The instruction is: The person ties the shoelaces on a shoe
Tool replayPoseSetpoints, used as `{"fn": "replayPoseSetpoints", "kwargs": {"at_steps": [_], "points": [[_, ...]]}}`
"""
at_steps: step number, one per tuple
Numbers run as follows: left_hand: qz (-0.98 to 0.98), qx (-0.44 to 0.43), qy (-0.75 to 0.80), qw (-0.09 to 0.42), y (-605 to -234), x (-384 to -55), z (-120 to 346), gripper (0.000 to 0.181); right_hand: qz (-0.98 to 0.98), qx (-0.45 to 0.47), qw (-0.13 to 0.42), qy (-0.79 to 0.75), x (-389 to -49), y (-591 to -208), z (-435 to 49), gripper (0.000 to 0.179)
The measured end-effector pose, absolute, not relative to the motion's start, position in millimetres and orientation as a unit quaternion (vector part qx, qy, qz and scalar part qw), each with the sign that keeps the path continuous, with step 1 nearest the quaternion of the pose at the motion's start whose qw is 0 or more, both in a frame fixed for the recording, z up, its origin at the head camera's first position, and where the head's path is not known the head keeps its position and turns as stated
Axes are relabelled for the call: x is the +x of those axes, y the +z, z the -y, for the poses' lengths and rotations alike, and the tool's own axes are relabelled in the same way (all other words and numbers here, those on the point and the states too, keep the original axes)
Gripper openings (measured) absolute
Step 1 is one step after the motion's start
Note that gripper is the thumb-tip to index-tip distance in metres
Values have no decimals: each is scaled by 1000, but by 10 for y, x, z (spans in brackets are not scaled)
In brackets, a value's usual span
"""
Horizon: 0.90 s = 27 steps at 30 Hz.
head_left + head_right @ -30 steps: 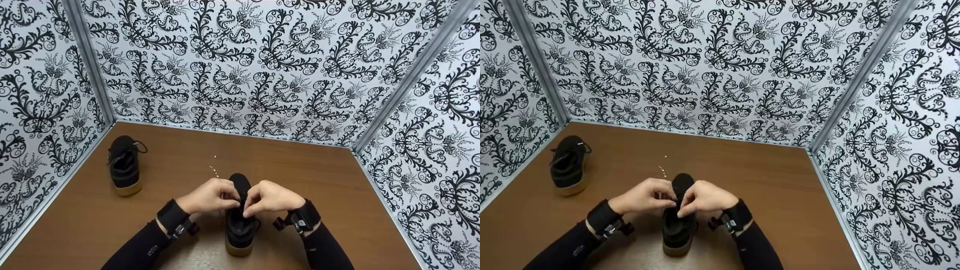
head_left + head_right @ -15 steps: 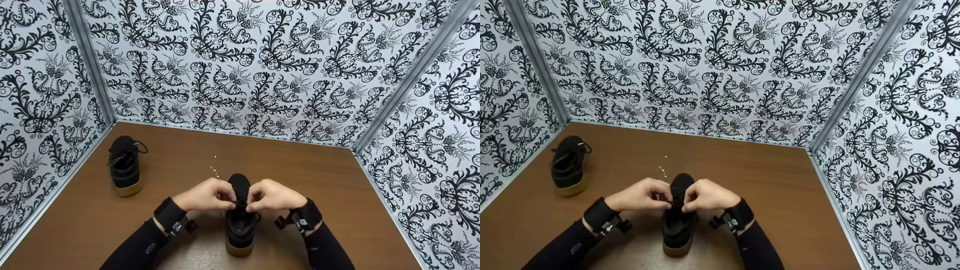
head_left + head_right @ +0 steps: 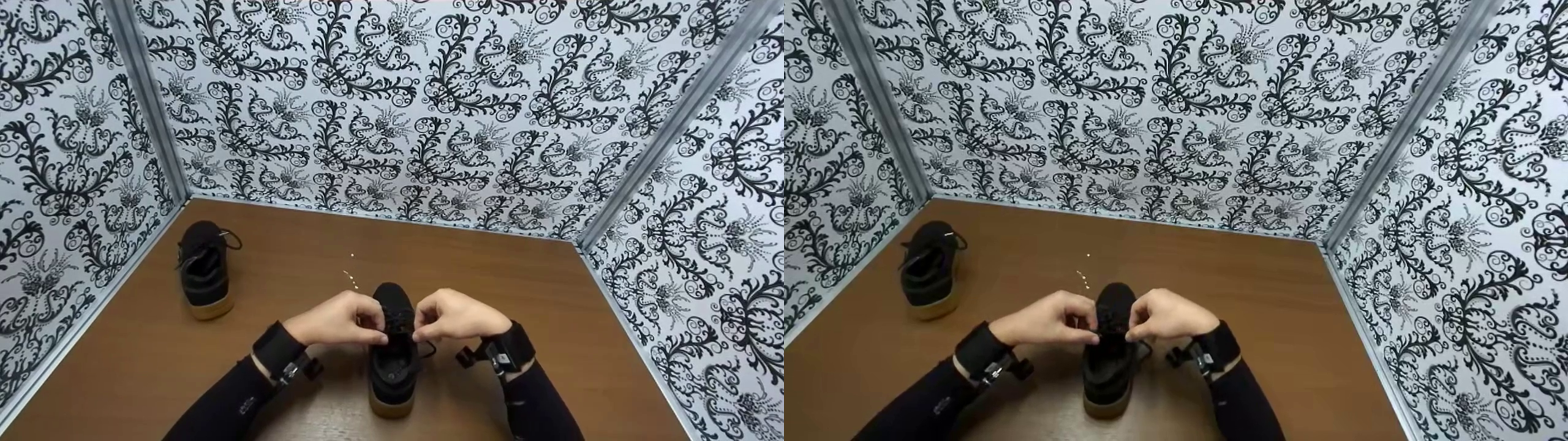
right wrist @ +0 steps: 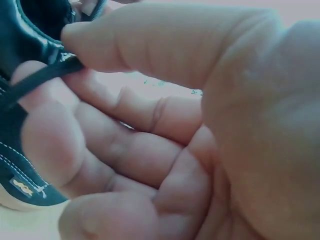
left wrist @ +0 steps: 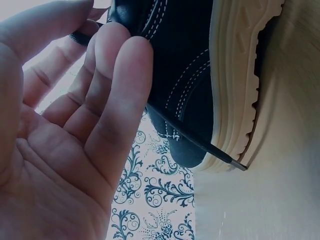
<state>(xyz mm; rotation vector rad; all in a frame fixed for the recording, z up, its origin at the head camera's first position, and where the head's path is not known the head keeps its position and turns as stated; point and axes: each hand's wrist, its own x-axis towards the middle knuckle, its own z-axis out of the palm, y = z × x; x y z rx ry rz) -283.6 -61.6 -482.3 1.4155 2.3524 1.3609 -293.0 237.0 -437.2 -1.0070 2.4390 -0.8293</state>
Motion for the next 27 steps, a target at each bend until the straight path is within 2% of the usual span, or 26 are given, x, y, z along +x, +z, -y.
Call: {"fn": "replayPoseSetpoints", "kwargs": {"at_steps": [6, 12, 27], "points": [[-769, 462, 441, 33, -4826, -2836, 627, 15, -869, -356, 194, -285, -2949, -4341, -2425, 17], [-769, 462, 440, 32, -4835, -2835, 627, 15, -872, -351, 198, -278, -2947, -4322, -2427, 6], [-762, 473, 441, 32, -4875, -2847, 611, 18, -881, -338, 171, -284, -2978, -4345, -2461, 4]]}}
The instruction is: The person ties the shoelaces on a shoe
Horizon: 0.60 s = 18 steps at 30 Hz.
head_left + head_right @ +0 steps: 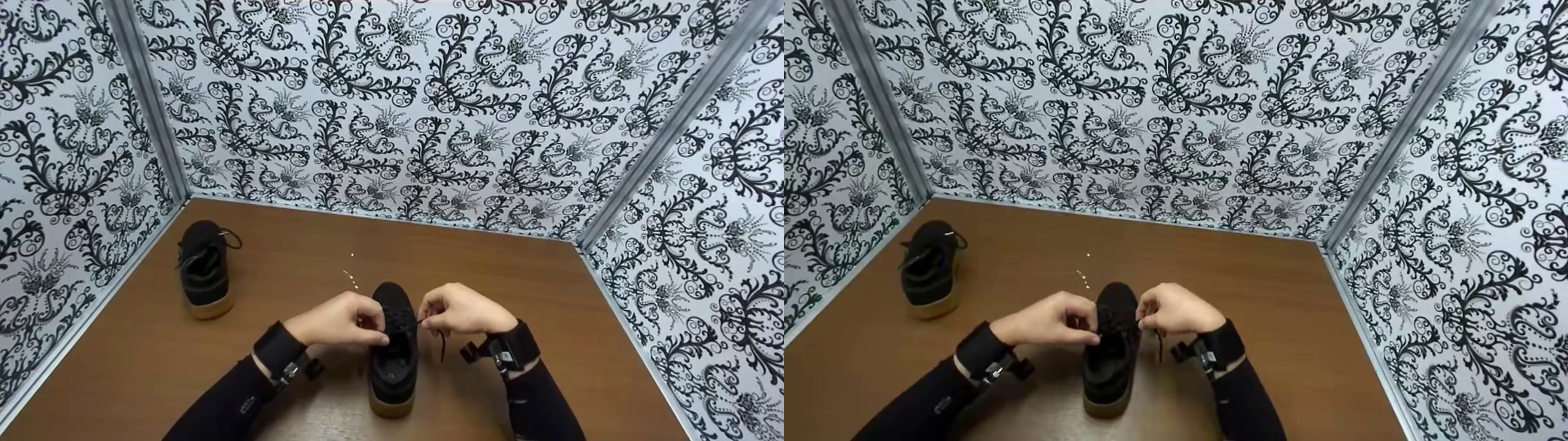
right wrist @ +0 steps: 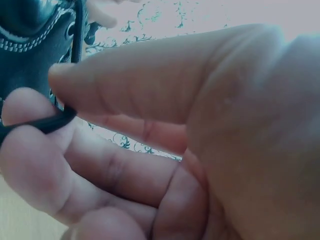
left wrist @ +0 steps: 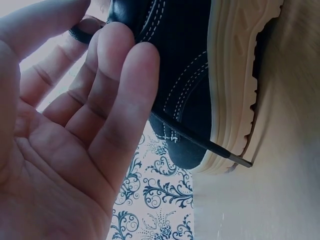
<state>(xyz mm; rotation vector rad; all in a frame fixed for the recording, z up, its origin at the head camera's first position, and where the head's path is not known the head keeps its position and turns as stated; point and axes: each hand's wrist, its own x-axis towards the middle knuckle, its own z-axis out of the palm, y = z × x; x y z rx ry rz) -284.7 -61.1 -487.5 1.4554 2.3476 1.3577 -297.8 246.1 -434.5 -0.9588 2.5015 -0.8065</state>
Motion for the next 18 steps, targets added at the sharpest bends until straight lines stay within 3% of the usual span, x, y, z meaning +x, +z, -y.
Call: {"fn": "replayPoseSetpoints", "kwargs": {"at_steps": [5, 18], "points": [[-761, 474, 442, 31, -4873, -2844, 605, 18, -883, -330, 166, -290, -2972, -4341, -2461, 7], [-763, 473, 439, 42, -4861, -2835, 595, 19, -875, -332, 177, -304, -2957, -4368, -2440, 38]]}}
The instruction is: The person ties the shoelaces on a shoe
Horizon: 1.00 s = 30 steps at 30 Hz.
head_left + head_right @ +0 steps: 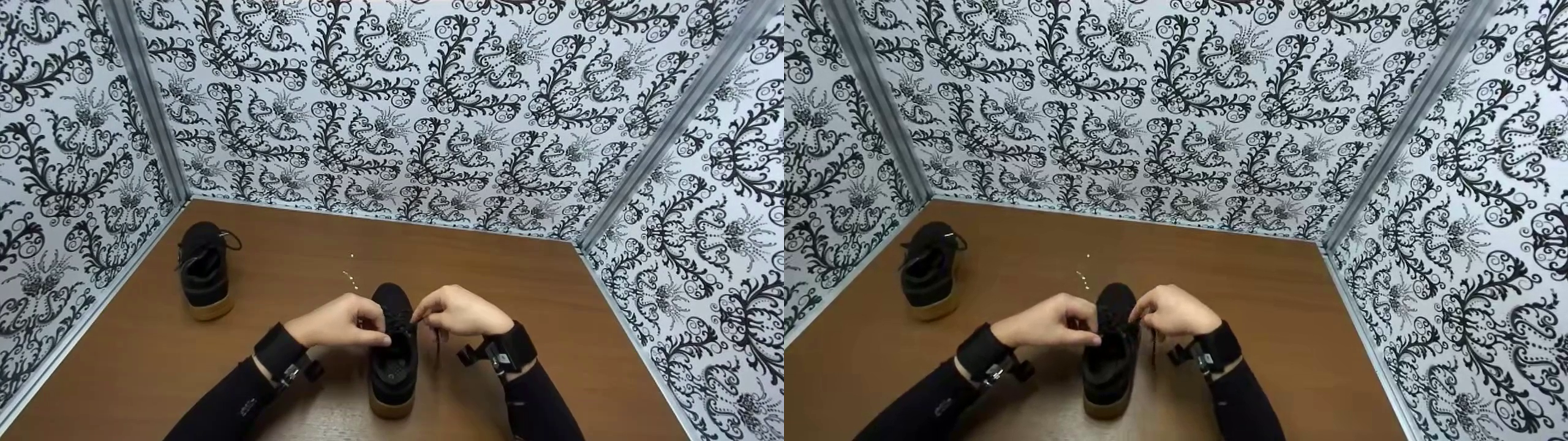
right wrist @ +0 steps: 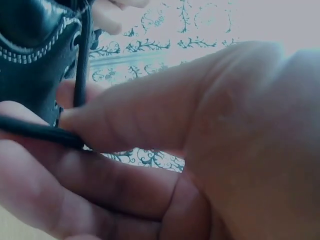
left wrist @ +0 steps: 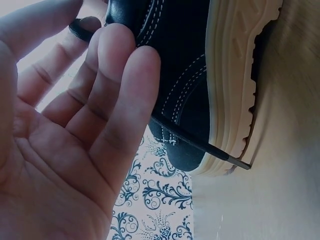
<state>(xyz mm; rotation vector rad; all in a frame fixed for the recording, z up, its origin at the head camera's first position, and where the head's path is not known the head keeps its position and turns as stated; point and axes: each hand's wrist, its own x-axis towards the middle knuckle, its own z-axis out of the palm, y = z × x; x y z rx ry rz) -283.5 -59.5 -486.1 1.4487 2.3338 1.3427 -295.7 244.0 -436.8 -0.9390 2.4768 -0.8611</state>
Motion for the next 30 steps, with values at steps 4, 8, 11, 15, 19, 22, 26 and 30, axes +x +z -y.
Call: {"fn": "replayPoseSetpoints", "kwargs": {"at_steps": [4, 8, 11, 15, 19, 22, 26, 30], "points": [[-770, 466, 433, 39, -4858, -2831, 580, 23, -873, -332, 176, -311, -2955, -4387, -2416, 40], [-774, 459, 434, 38, -4847, -2817, 575, 24, -869, -332, 176, -321, -2945, -4392, -2395, 35], [-774, 459, 434, 37, -4845, -2811, 573, 24, -868, -338, 172, -319, -2936, -4384, -2381, 29], [-774, 461, 432, 34, -4845, -2813, 571, 23, -871, -334, 169, -317, -2926, -4366, -2367, 19], [-775, 461, 430, 33, -4839, -2814, 573, 24, -873, -325, 162, -327, -2918, -4365, -2349, 14], [-775, 461, 431, 32, -4840, -2813, 575, 26, -872, -326, 151, -331, -2913, -4380, -2318, 11], [-774, 461, 433, 35, -4842, -2812, 577, 27, -871, -334, 129, -336, -2910, -4403, -2250, 11], [-776, 457, 433, 41, -4839, -2809, 573, 24, -874, -346, 93, -327, -2901, -4427, -2179, 11]]}}
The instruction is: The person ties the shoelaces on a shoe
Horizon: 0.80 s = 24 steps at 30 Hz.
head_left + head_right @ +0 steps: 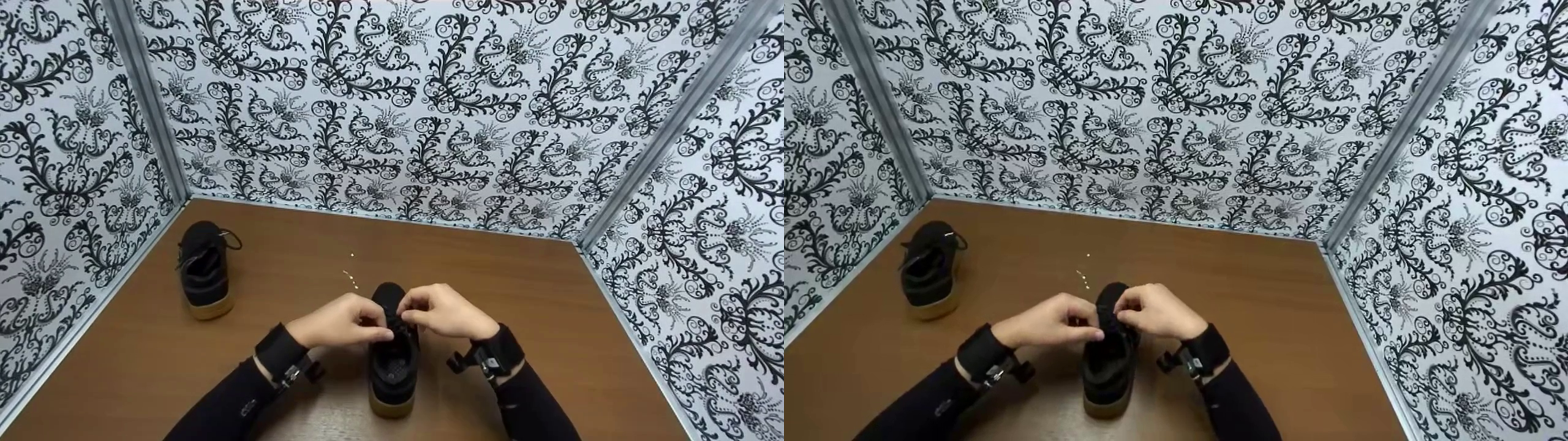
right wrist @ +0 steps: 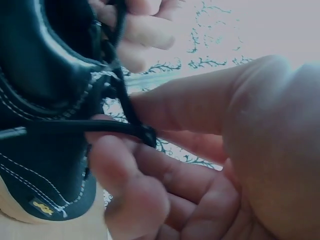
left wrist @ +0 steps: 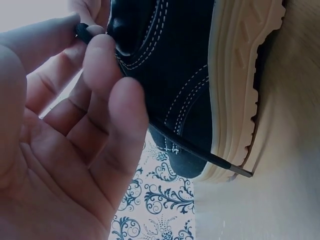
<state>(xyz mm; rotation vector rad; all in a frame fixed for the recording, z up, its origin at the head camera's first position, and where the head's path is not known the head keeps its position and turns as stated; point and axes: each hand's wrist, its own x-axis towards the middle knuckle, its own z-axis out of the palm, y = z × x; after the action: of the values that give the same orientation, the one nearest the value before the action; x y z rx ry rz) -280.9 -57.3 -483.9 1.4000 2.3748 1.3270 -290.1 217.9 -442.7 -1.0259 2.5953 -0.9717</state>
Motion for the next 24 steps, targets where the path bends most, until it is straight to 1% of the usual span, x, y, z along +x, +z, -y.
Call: {"fn": "replayPoseSetpoints", "kwargs": {"at_steps": [3, 9, 12, 15, 18, 24], "points": [[-777, 452, 435, 43, -4835, -2805, 570, 21, -874, -354, 76, -323, -2881, -4435, -2145, 13], [-782, 441, 437, 47, -4829, -2801, 561, 19, -870, -366, 66, -324, -2835, -4416, -2127, 16], [-787, 430, 439, 45, -4829, -2798, 558, 21, -869, -366, 68, -327, -2831, -4421, -2126, 20], [-793, 412, 445, 54, -4842, -2795, 559, 23, -865, -363, 76, -338, -2830, -4427, -2125, 24], [-801, 395, 445, 62, -4856, -2798, 562, 24, -863, -355, 81, -350, -2826, -4422, -2129, 21], [-812, 385, 435, 57, -4864, -2804, 558, 19, -868, -350, 72, -346, -2828, -4419, -2138, 12]]}}
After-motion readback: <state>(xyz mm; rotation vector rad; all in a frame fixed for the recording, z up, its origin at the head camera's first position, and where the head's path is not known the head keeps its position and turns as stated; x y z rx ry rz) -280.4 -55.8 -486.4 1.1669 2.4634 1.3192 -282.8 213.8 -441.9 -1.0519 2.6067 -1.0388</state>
